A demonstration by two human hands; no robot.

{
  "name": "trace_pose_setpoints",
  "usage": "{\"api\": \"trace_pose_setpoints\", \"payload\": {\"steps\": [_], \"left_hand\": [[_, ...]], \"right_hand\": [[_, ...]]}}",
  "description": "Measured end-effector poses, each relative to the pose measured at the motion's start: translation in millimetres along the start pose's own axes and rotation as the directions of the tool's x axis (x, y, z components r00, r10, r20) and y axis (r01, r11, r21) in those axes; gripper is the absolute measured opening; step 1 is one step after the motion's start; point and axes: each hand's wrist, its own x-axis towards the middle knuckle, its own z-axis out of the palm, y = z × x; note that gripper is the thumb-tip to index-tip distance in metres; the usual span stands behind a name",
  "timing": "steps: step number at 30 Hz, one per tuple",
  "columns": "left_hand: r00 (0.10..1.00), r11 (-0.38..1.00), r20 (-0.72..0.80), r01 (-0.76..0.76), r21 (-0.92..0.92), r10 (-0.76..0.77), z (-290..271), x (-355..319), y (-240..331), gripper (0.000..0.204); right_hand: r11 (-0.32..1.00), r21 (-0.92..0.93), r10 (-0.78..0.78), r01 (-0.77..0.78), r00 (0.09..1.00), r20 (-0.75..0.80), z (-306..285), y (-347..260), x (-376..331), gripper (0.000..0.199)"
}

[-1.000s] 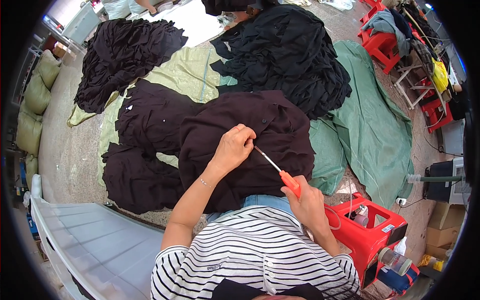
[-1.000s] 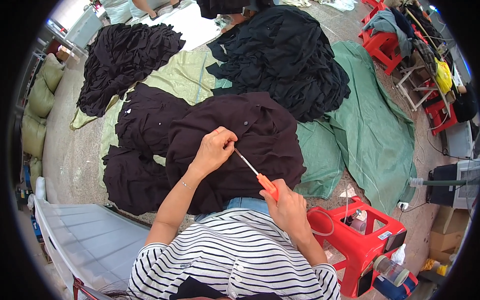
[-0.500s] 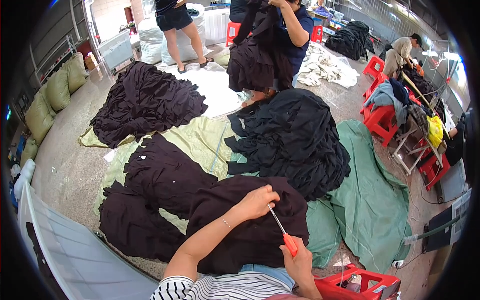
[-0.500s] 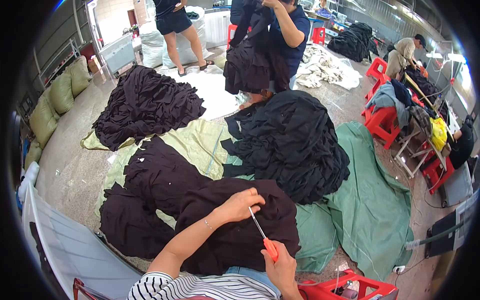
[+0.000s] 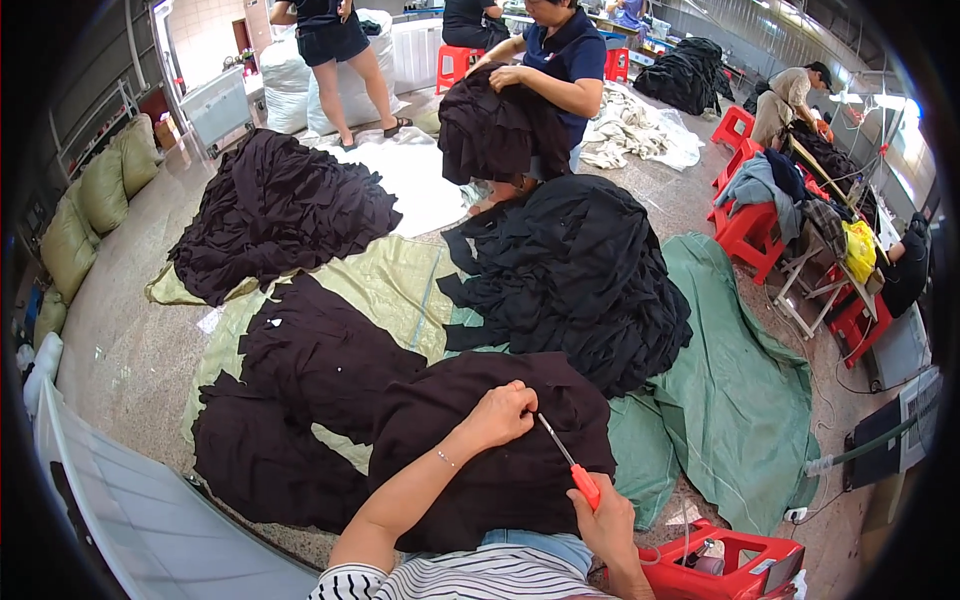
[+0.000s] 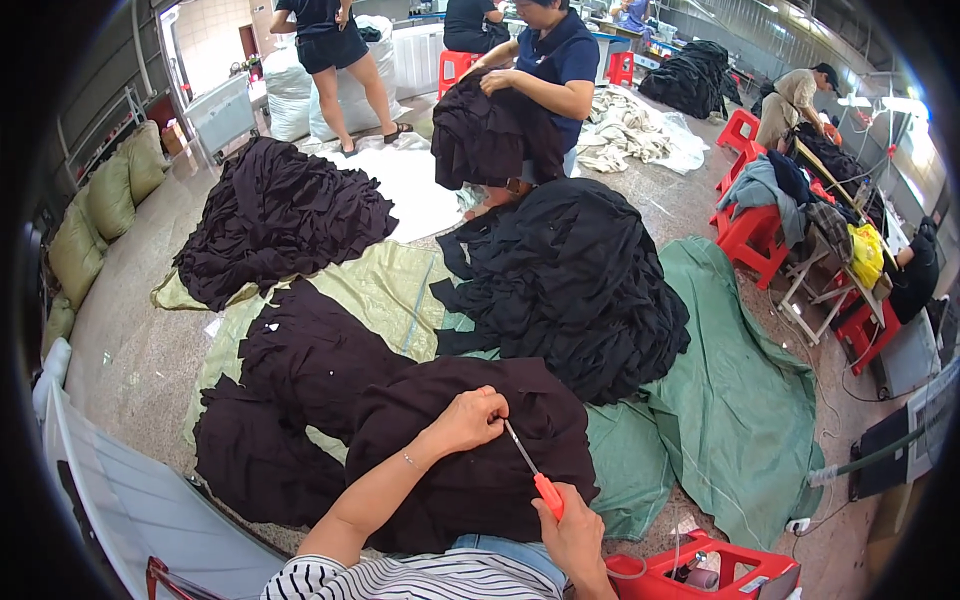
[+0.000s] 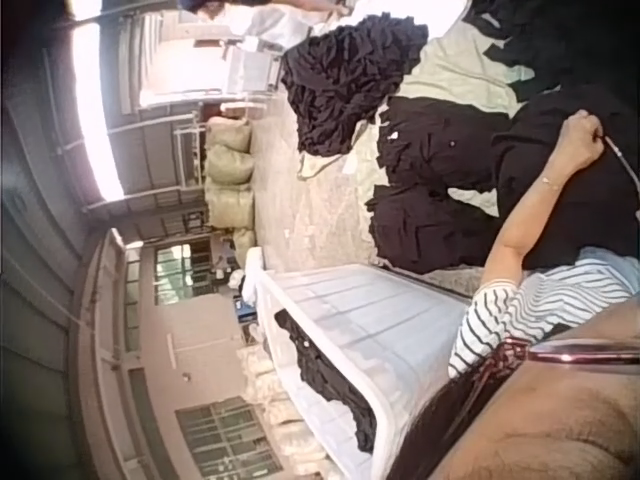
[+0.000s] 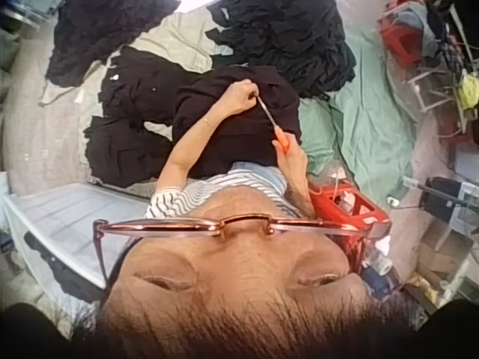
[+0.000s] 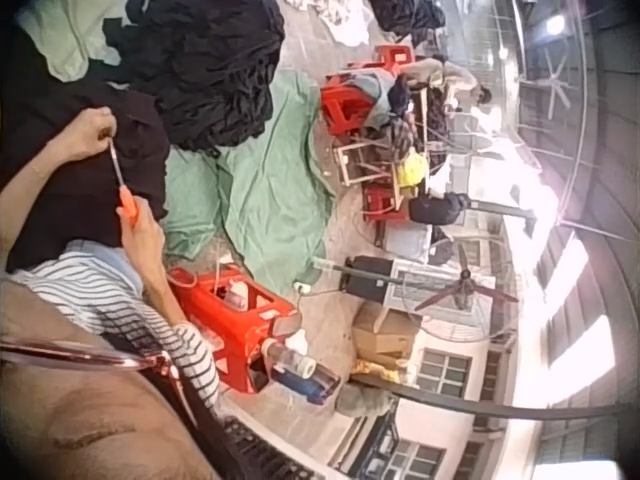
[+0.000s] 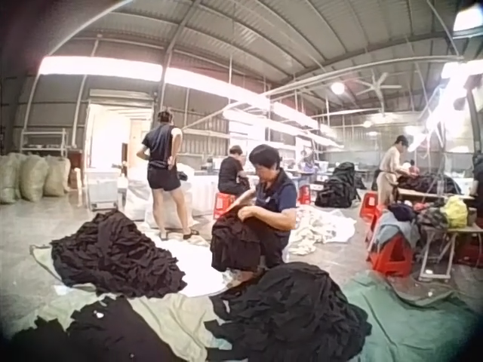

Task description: The person is trimming excess threads from black garments using scissors and sorting them into piles in a factory setting.

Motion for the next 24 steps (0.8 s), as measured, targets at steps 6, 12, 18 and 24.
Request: {"api": "trace_pose_setpoints", "payload": {"steps": [6,12,18,24], "left_hand": [[0.991,0.976,0.085,0.118,-0.182,-0.104,-4.0,-3.5,0.6,0.010],[0.994,0.976,0.066,0.097,-0.195,-0.085,7.8,-9.1,-8.3,0.013],[0.995,0.884,0.060,0.102,-0.457,-0.084,-35.1,1.0,1.4,0.012],[0.837,0.949,0.542,0.107,-0.296,0.075,-77.0,-1.3,32.0,0.021]], "right_hand": [[0.989,-0.119,0.099,-0.088,0.991,0.089,-6.0,-3.3,-10.6,0.032],[0.985,-0.114,0.131,-0.126,0.990,0.043,-3.8,-2.5,-9.9,0.029],[0.993,-0.015,0.116,-0.118,0.991,-0.070,-10.7,-9.2,-9.5,0.028],[0.999,0.018,0.039,-0.039,0.999,0.003,-21.8,-7.6,-25.9,0.029]]}}
